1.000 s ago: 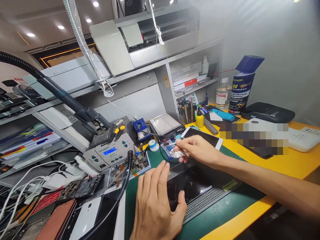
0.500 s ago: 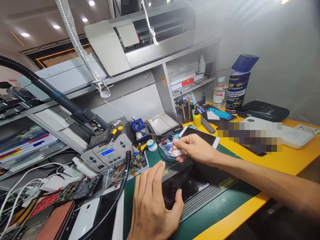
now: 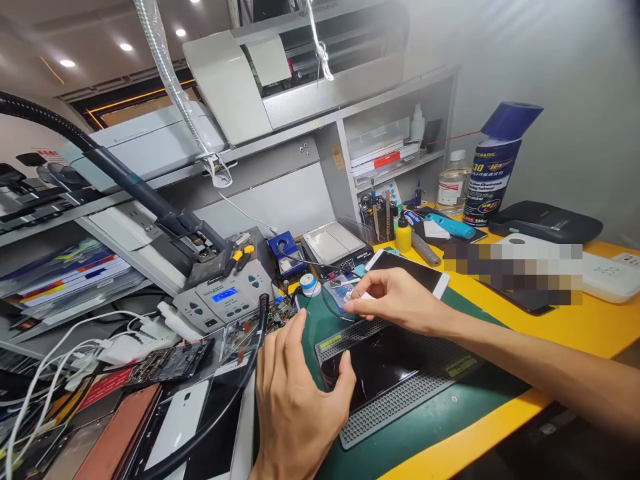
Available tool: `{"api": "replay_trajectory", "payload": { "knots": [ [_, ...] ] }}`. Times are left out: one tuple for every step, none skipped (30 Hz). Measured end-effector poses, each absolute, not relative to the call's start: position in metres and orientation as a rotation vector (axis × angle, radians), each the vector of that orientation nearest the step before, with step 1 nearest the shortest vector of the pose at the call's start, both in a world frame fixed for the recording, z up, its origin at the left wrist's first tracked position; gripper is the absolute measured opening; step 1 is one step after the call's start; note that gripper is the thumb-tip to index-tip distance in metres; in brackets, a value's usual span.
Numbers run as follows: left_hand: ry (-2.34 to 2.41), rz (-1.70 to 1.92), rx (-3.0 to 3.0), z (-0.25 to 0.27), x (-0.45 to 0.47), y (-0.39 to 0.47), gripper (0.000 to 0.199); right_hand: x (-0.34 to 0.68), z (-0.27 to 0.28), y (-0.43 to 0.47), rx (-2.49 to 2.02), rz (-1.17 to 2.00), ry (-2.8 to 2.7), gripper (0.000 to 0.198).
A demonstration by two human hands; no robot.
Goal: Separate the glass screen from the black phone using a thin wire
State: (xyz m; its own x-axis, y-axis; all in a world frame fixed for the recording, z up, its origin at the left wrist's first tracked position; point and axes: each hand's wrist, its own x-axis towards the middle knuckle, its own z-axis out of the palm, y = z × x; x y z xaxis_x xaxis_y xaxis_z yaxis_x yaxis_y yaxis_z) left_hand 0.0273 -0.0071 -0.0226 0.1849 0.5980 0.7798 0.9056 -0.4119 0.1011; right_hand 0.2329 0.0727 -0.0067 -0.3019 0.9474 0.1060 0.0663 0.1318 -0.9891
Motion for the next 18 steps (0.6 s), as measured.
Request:
{"api": "replay_trajectory", "payload": {
  "knots": [
    [-1.407, -1.09, -2.082, -0.022, 0.027, -0.007, 0.063, 0.232, -0.007, 0.072, -1.024, 1.278, -1.554, 0.036],
    [-1.4, -1.088, -2.08, -0.022, 0.027, -0.008, 0.064, 0.232, -0.007, 0.072, -1.029, 1.267, -1.556, 0.036],
    [-1.391, -1.085, -2.077, -0.022, 0.027, -0.008, 0.064, 0.232, -0.007, 0.071, -1.035, 1.258, -1.555, 0.037],
    [-1.384, -1.083, -2.076, -0.022, 0.027, -0.008, 0.065, 0.232, -0.006, 0.072, -1.04, 1.255, -1.551, 0.038],
    [-1.38, -1.082, -2.073, -0.022, 0.027, -0.008, 0.065, 0.232, -0.005, 0.072, -1.043, 1.258, -1.544, 0.041],
    [-1.375, -1.083, -2.071, -0.021, 0.027, -0.008, 0.065, 0.232, -0.003, 0.072, -1.043, 1.266, -1.534, 0.043],
    [-1.369, -1.089, -2.067, -0.021, 0.027, -0.008, 0.065, 0.232, -0.002, 0.072, -1.04, 1.277, -1.524, 0.044],
    [-1.364, -1.096, -2.063, -0.021, 0.026, -0.008, 0.065, 0.232, -0.001, 0.072, -1.035, 1.29, -1.518, 0.045],
    [-1.359, -1.108, -2.058, -0.02, 0.026, -0.008, 0.066, 0.232, -0.001, 0.072, -1.028, 1.304, -1.517, 0.045],
    [-1.356, -1.121, -2.052, -0.02, 0.027, -0.007, 0.066, 0.232, -0.001, 0.072, -1.019, 1.323, -1.523, 0.044],
    [-1.351, -1.134, -2.045, -0.02, 0.027, -0.007, 0.066, 0.231, -0.001, 0.071, -1.009, 1.345, -1.533, 0.042],
    [-1.351, -1.144, -2.036, -0.02, 0.027, -0.007, 0.067, 0.23, -0.003, 0.07, -0.998, 1.374, -1.549, 0.04],
    [-1.352, -1.15, -2.027, -0.02, 0.026, -0.007, 0.067, 0.229, -0.005, 0.069, -0.982, 1.4, -1.562, 0.038],
    [-1.355, -1.153, -2.021, -0.021, 0.026, -0.007, 0.067, 0.227, -0.007, 0.068, -0.96, 1.421, -1.571, 0.037],
    [-1.358, -1.152, -2.018, -0.021, 0.026, -0.007, 0.067, 0.226, -0.009, 0.067, -0.936, 1.434, -1.578, 0.037],
    [-1.361, -1.148, -2.016, -0.021, 0.026, -0.007, 0.068, 0.224, -0.01, 0.065, -0.913, 1.44, -1.582, 0.037],
    [-1.364, -1.146, -2.015, -0.022, 0.026, -0.007, 0.068, 0.223, -0.011, 0.064, -0.895, 1.443, -1.586, 0.036],
    [-1.369, -1.142, -2.018, -0.022, 0.026, -0.007, 0.068, 0.223, -0.011, 0.063, -0.882, 1.448, -1.591, 0.035]
  ]
}}
